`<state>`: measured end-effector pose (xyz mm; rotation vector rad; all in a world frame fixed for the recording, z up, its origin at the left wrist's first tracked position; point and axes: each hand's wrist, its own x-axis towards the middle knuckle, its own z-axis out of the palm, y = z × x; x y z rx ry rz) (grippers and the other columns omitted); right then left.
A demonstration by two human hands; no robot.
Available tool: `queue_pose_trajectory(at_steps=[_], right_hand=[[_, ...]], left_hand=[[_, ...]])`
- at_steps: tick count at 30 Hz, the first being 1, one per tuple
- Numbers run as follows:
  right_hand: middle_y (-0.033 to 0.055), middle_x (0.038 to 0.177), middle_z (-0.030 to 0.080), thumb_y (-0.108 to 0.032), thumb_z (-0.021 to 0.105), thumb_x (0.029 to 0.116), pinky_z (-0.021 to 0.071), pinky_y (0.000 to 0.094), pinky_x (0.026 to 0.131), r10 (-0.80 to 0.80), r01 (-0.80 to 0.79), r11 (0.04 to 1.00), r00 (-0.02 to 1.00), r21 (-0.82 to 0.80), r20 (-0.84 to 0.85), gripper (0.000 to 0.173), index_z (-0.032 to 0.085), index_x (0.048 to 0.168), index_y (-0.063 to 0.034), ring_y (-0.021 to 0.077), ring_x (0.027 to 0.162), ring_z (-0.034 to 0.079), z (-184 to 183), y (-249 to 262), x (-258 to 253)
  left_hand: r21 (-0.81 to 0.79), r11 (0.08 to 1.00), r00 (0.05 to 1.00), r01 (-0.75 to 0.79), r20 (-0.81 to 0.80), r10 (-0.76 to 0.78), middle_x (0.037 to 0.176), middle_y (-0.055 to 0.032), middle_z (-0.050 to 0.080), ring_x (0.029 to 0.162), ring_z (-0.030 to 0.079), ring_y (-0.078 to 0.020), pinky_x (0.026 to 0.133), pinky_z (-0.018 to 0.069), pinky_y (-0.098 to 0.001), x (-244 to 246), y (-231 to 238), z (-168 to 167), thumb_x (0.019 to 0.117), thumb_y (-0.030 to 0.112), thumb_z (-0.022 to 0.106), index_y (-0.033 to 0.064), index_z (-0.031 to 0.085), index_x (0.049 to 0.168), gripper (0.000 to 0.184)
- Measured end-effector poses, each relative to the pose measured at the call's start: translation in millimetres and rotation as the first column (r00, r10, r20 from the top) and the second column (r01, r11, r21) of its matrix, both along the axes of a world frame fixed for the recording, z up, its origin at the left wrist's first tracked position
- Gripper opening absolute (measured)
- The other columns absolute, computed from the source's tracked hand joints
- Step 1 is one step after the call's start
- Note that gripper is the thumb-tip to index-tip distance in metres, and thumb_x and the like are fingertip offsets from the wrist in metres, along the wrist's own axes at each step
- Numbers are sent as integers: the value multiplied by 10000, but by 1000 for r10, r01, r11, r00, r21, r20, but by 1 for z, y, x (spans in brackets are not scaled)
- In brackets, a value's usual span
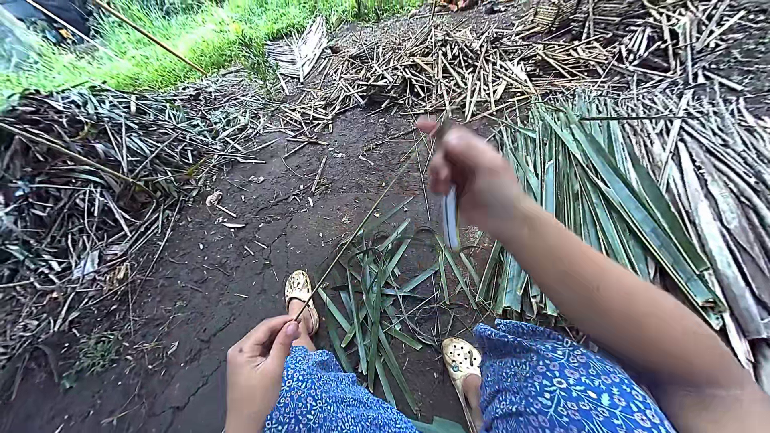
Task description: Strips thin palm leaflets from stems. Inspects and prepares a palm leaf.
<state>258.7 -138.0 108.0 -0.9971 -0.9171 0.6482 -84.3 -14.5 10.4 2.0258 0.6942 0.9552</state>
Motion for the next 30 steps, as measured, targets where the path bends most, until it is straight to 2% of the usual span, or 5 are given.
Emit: queue_pose_trajectory(at_steps=[5,12,21,25,30], right_hand=[[-93,658,511,-169,409,1040,437,167,571,455,-426,872,887,-241,78,301,652,1155,-34,-12,578,486,-36,7,-80],[-156,604,538,-226,216,1098,498,183,595,-110,109,986,994,128,3,457,647,947,-209,-19,550,527,23,-13,12],[-150,612,519,-225,110,1111,500,193,579,-320,325,920,946,220,-58,509,616,1134,-185,6,527,511,42,-19,28],[-138,583,477,-339,288,1079,423,152,479,118,-108,991,981,-75,152,434,540,1402,-196,-26,471,446,7,-16,-28],[-119,708,465,-193,398,1070,353,126,524,676,-585,706,725,-400,132,438,485,1483,-77,-47,570,413,-25,-8,-79]], left_hand=[[94,992,997,78,-18,-76,819,83,699,674,601,84,609,505,-96,54,-22,22,1005,248,606,56,745,980,238],[95,994,998,50,-32,-47,834,91,707,709,607,87,655,513,-95,-2,3,-18,1045,322,526,53,745,1006,349],[-160,973,984,168,94,-154,740,173,556,636,458,92,599,383,-103,15,-11,-13,1045,214,452,121,698,972,273],[-394,850,919,349,321,-229,650,192,485,536,398,91,495,330,-97,45,-37,-2,1063,197,422,169,694,976,287],[-526,713,860,464,462,-218,639,163,503,499,387,85,459,314,-89,68,-58,18,1037,152,347,175,664,921,339]])
